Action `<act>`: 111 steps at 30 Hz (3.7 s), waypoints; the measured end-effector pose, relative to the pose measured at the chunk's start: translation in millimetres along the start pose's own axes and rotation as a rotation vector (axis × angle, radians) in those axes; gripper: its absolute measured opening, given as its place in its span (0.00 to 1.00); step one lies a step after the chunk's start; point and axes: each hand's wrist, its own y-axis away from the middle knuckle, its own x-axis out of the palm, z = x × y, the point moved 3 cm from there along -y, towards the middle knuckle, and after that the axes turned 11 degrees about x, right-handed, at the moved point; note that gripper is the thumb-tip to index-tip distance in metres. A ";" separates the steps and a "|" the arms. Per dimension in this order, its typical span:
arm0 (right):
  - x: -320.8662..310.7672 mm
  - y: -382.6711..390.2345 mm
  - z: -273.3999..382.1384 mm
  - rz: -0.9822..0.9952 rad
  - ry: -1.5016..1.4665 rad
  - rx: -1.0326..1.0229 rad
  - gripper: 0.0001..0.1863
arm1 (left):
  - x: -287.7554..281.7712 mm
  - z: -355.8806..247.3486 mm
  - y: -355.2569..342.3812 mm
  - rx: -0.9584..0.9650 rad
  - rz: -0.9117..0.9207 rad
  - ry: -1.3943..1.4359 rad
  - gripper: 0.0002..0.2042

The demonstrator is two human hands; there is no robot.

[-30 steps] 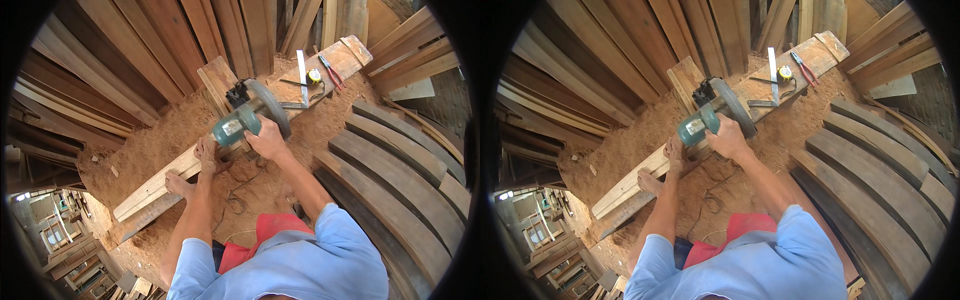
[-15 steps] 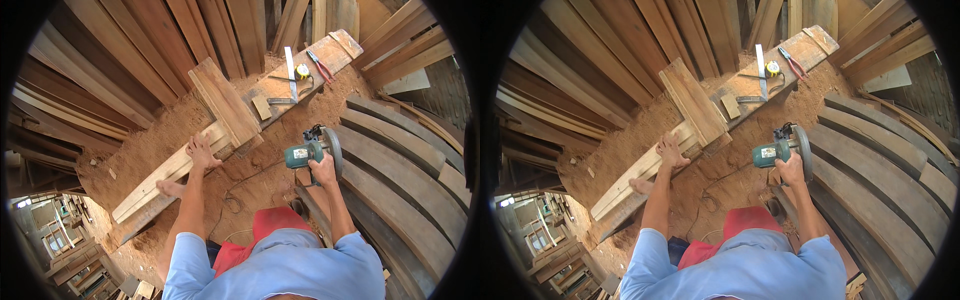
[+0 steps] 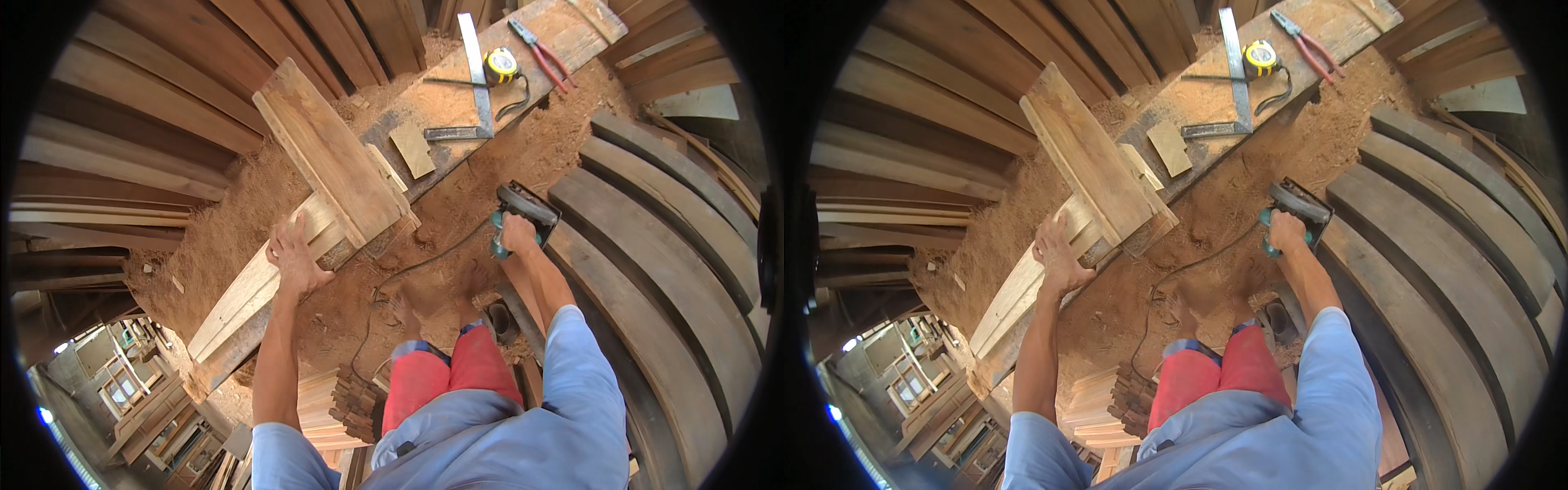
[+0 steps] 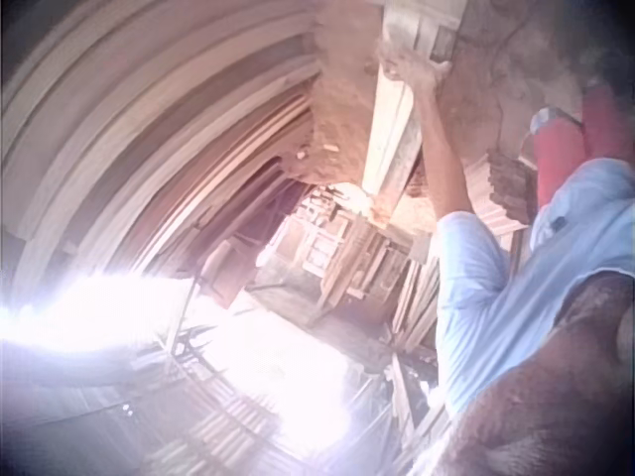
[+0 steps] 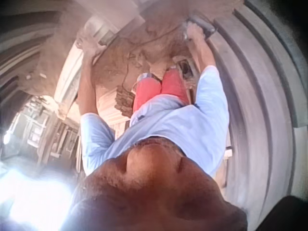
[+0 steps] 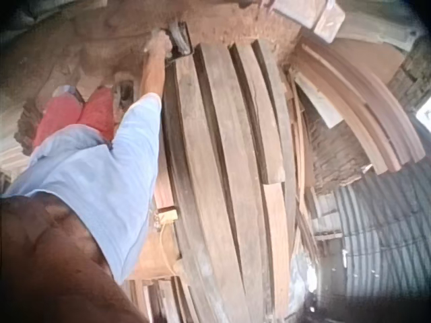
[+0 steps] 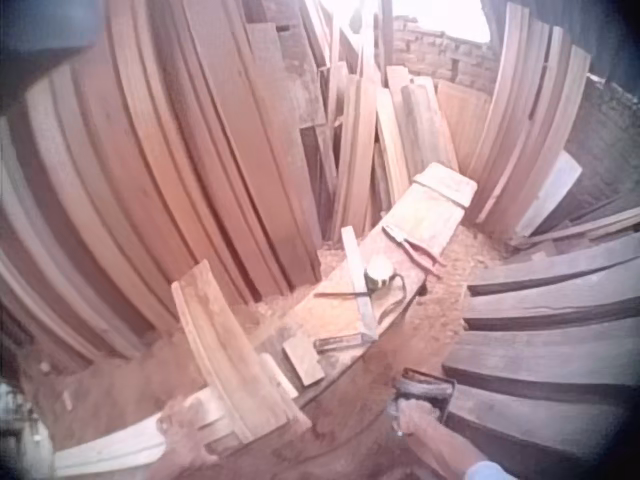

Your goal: The person selects a long wooden plank from a stack and places it on a workbench. They measure the plank with a tape measure and mark it with a pencil. Using a circular saw, the person cuts the plank at the marked line. They then use a square ruler to check the cut and measure the resulting piece before placing it aside.

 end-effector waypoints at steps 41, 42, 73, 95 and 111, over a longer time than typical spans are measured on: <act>-156.9 93.7 147.4 -0.613 -0.693 -0.251 0.23 | 13.5 13.8 -0.7 0.134 -0.018 0.054 0.73; -160.2 86.5 157.9 -0.621 -0.602 -0.214 0.25 | 10.5 12.1 -4.5 0.109 0.006 0.045 0.73; -284.7 216.1 364.5 -0.432 -0.744 -0.514 0.14 | -25.0 13.8 7.7 0.265 -0.109 0.308 0.61; -191.1 95.5 173.2 0.275 -1.960 -0.099 0.20 | -101.1 -100.3 -60.1 0.744 -0.194 0.564 0.47; -220.7 53.9 76.2 0.427 -1.875 -0.103 0.20 | -40.4 -6.7 -88.3 0.010 -0.022 0.347 0.38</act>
